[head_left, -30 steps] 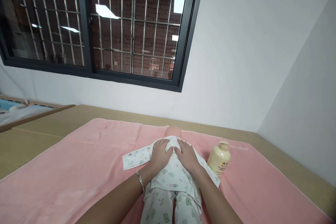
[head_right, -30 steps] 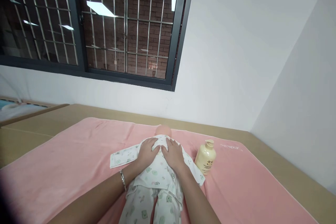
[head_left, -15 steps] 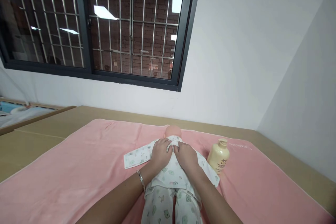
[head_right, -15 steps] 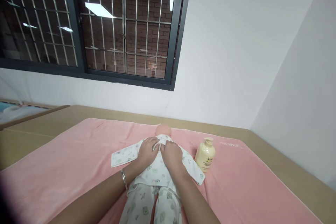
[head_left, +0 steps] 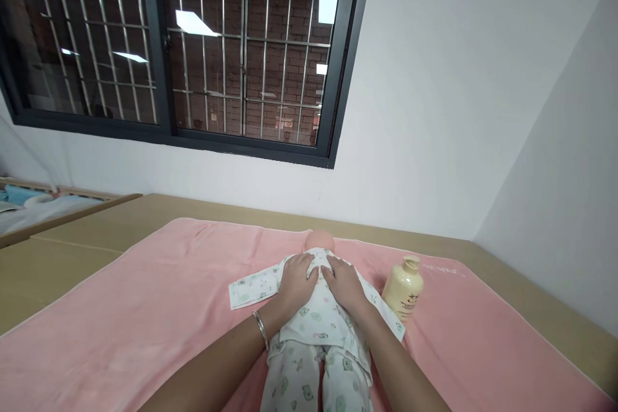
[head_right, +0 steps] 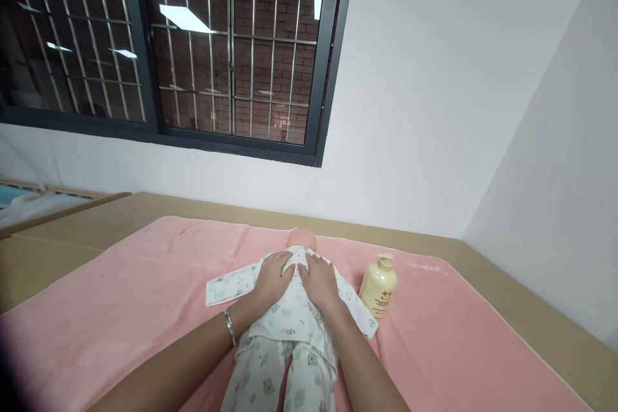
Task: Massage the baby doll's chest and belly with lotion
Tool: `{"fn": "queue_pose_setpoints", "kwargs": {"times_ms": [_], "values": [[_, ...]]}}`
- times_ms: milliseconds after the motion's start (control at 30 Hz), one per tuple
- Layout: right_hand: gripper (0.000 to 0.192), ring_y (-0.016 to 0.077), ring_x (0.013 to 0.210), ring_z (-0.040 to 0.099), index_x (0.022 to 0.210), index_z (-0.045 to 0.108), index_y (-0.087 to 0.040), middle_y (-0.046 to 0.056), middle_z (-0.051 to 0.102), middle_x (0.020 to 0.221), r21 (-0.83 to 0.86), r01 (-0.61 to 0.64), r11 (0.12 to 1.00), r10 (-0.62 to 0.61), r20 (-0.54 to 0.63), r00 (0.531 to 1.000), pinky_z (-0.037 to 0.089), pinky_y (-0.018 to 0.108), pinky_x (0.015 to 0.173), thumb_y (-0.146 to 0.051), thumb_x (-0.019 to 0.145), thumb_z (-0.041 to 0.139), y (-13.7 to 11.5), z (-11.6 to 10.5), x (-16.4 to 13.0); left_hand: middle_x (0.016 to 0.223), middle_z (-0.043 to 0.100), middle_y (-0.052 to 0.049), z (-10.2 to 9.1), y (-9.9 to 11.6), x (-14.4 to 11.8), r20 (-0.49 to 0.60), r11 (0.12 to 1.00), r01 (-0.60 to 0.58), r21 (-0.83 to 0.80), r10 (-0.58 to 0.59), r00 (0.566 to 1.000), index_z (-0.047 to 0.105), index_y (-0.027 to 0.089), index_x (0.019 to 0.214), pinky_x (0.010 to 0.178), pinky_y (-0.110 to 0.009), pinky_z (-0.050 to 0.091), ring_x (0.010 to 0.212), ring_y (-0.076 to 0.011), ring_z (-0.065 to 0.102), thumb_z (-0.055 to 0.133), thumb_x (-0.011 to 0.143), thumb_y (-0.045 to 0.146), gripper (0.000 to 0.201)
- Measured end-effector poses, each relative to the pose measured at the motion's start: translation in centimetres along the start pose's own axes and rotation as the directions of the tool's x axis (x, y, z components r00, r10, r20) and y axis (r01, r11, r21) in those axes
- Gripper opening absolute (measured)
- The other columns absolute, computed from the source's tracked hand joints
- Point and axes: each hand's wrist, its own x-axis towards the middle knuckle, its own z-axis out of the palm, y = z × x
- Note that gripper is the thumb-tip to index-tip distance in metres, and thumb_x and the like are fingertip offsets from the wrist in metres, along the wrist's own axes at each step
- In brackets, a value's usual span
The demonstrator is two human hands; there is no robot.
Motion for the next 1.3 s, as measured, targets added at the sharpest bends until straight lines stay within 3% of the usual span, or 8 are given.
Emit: {"fn": "queue_pose_setpoints", "kwargs": {"times_ms": [133,267,533,633,833,1033,1167,1300], "values": [[0.039,0.0252,0.108,0.062,0.117,0.064,-0.017,0.015,0.069,0.115,-0.113,-0.068,0.991,0.068,-0.008,0.998,0.04,0.034,0.092,-0.031,0.1,0.032,-1.7,-0.4,-0.7,0.108,0.071,-0.007,-0.3,0.2,-0.4,-0.046,0.995,-0.103,0.001,0.103,0.994,0.07,0.023,0.1,0.097,-0.042,0.049,0.104,-0.0229,0.062,0.045,0.089,0.018,0.028],[0.038,0.026,0.099,0.065,0.11,0.066,-0.017,0.016,0.07,0.108,-0.172,-0.103,0.98,0.099,-0.035,0.994,0.041,0.034,0.085,-0.029,0.1,0.031,-2.4,-0.3,-1.2,0.105,0.07,-0.007,-0.6,0.4,-0.5,-0.057,0.996,-0.086,0.014,0.086,0.995,0.07,0.023,0.099,0.094,-0.042,0.05,0.102,-0.023,0.062,0.045,0.088,0.017,0.028],[0.044,0.0223,0.133,0.046,0.134,0.054,-0.018,0.01,0.053,0.143,0.061,0.056,0.997,-0.053,-0.045,0.998,0.03,0.036,0.108,-0.035,0.098,0.037,0.8,0.5,0.0,0.12,0.067,-0.009,-0.1,0.0,0.0,0.011,1.0,-0.004,-0.011,0.004,1.0,0.063,0.02,0.118,0.101,-0.045,0.045,0.113,-0.0254,0.059,0.048,0.089,0.024,0.033],[0.047,0.0208,0.135,0.044,0.138,0.052,-0.019,0.008,0.052,0.144,0.102,0.073,0.992,-0.069,-0.045,0.997,0.029,0.035,0.11,-0.039,0.098,0.037,1.4,0.6,0.1,0.123,0.066,-0.009,0.0,-0.1,0.0,0.016,1.0,-0.017,-0.024,0.018,1.0,0.062,0.02,0.12,0.103,-0.045,0.044,0.115,-0.0257,0.059,0.048,0.092,0.03,0.034],[0.042,0.0242,0.106,0.064,0.122,0.062,-0.018,0.012,0.07,0.116,-0.051,0.004,0.999,-0.004,-0.009,1.0,0.043,0.032,0.087,-0.039,0.098,0.035,-0.4,-0.8,-0.6,0.112,0.07,-0.008,0.0,-0.2,-0.3,-0.04,0.997,-0.072,-0.018,0.071,0.997,0.069,0.021,0.103,0.096,-0.043,0.048,0.107,-0.0239,0.062,0.046,0.091,0.024,0.026],[0.044,0.028,0.092,0.068,0.105,0.068,-0.014,0.018,0.072,0.098,-0.223,-0.118,0.968,0.112,-0.042,0.993,0.043,0.034,0.076,-0.041,0.099,0.033,-2.3,-1.4,-1.3,0.107,0.07,-0.007,0.1,-0.3,-0.5,-0.079,0.996,-0.086,-0.008,0.085,0.993,0.069,0.022,0.1,0.094,-0.043,0.05,0.104,-0.0238,0.062,0.047,0.09,0.021,0.024],[0.039,0.0267,0.094,0.067,0.102,0.068,-0.015,0.015,0.073,0.099,-0.169,-0.091,0.981,0.081,-0.068,0.994,0.043,0.033,0.079,-0.038,0.097,0.037,-1.5,-0.9,-1.0,0.107,0.07,-0.007,0.4,-0.5,-0.6,-0.089,0.995,-0.097,-0.012,0.095,0.992,0.069,0.022,0.1,0.094,-0.042,0.05,0.104,-0.0236,0.062,0.048,0.089,0.02,0.024],[0.036,0.0231,0.108,0.062,0.117,0.063,-0.017,0.011,0.069,0.118,0.01,0.053,0.999,-0.052,-0.1,0.994,0.041,0.032,0.091,-0.035,0.096,0.04,0.1,-0.1,-0.4,0.108,0.07,-0.006,0.4,-0.7,-0.6,-0.079,0.997,-0.081,-0.015,0.079,0.994,0.068,0.022,0.102,0.095,-0.042,0.05,0.106,-0.0239,0.062,0.049,0.088,0.021,0.024]]}}
